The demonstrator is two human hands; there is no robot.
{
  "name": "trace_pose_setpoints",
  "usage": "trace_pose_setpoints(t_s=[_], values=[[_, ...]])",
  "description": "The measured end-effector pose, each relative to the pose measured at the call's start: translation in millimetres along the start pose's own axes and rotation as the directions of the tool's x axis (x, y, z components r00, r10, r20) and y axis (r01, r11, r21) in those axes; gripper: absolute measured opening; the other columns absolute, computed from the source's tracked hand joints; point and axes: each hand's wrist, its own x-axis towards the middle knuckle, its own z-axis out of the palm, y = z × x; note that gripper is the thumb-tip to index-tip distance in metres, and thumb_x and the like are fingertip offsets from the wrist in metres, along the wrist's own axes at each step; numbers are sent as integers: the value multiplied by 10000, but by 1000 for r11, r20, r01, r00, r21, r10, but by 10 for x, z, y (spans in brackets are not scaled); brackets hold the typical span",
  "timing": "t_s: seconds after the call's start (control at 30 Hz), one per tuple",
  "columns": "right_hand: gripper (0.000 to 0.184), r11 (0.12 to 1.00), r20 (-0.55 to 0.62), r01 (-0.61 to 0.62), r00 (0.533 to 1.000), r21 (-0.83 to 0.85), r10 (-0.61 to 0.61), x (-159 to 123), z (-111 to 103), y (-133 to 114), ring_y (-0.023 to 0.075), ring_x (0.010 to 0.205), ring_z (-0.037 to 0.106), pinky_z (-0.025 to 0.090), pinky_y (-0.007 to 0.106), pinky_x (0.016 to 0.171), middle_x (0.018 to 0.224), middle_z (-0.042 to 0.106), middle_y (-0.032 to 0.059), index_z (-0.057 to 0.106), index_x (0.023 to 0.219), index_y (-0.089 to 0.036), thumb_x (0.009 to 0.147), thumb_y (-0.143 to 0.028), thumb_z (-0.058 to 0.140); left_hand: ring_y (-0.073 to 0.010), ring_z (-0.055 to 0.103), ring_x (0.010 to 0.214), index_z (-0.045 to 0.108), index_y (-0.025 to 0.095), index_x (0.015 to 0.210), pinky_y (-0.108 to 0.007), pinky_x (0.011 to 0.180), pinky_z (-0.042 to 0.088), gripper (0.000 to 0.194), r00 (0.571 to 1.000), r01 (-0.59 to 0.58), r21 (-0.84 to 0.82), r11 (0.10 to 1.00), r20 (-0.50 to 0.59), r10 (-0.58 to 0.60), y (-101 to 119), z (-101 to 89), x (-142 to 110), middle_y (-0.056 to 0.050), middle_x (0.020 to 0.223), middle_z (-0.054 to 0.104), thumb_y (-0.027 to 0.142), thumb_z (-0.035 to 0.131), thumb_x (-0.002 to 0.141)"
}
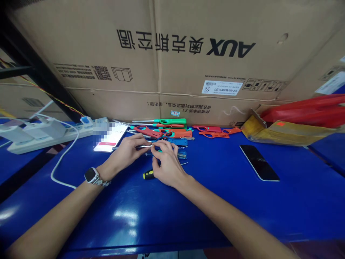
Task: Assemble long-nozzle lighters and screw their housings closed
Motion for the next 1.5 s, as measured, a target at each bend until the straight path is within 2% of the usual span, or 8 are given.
trace_pose_setpoints(t_s=[0.13, 0.27, 0.4, 0.53, 0.7, 0.87, 1.1, 1.5], values=[[336, 1000, 34, -9, 999, -10, 9, 35, -64, 76, 264, 1253, 507, 305, 481, 1024, 1303, 646, 68, 689, 1176, -240, 853, -202, 608, -158, 612, 714, 715, 158, 863, -260, 672, 453, 69, 997, 22, -9, 1000, 70, -21, -71, -44, -3, -32, 792, 650, 215, 677, 873], [375, 997, 28, -69, 997, -33, 70, 60, -139, 197, 259, 1186, 551, 322, 472, 995, 1275, 664, 73, 644, 1252, -241, 878, -237, 609, -139, 617, 633, 688, 165, 896, -238, 621, 451, 101, 970, 148, -86, 985, 206, -127, -130, -77, -30, 0, 713, 682, 260, 691, 861], [287, 998, 84, -43, 995, -37, 46, 47, -170, 272, 249, 1126, 575, 326, 456, 979, 1189, 687, 57, 681, 1150, -254, 865, -237, 648, -139, 620, 649, 704, 166, 840, -240, 627, 456, 88, 947, 141, -86, 986, 302, -109, -122, -100, -50, -12, 730, 681, 240, 667, 872], [207, 998, 121, -12, 992, -68, 20, 36, -162, 307, 243, 1095, 574, 324, 449, 967, 1138, 672, 56, 708, 1077, -251, 872, -264, 681, -145, 610, 677, 728, 168, 851, -255, 637, 462, 109, 959, 94, -35, 995, 270, -81, -97, -109, -54, -41, 816, 666, 264, 678, 867], [191, 996, 136, -8, 991, -87, 20, 49, -132, 333, 232, 1039, 574, 346, 425, 913, 1037, 660, 53, 733, 1074, -267, 890, -294, 690, -141, 587, 639, 740, 183, 835, -250, 607, 438, 77, 954, 73, 11, 997, 292, -73, -115, -58, -56, -20, 745, 650, 245, 698, 850], [191, 996, 123, -39, 991, -82, 49, 59, -113, 340, 234, 1020, 569, 382, 418, 888, 1031, 653, 55, 744, 1059, -257, 871, -274, 713, -174, 640, 746, 760, 187, 893, -274, 685, 477, 81, 958, 77, 31, 997, 275, -83, -123, -28, -67, -51, 852, 705, 202, 695, 847], [191, 998, 88, -54, 995, -32, 57, 61, -53, 386, 232, 1002, 557, 444, 417, 881, 998, 633, 56, 749, 1046, -255, 861, -228, 708, -168, 636, 681, 752, 189, 899, -271, 645, 467, 108, 952, 79, 45, 996, 294, -89, -32, -30, -98, -41, 811, 720, 257, 681, 854], [200, 994, 76, -77, 995, 74, 72, 82, -128, 357, 213, 964, 578, 489, 367, 848, 984, 639, 59, 713, 1011, -196, 816, -156, 702, -183, 647, 795, 752, 201, 987, -292, 736, 493, 166, 965, 0, 79, 997, 262, -21, -135, 34, -94, -63, 935, 683, 166, 616, 898]])
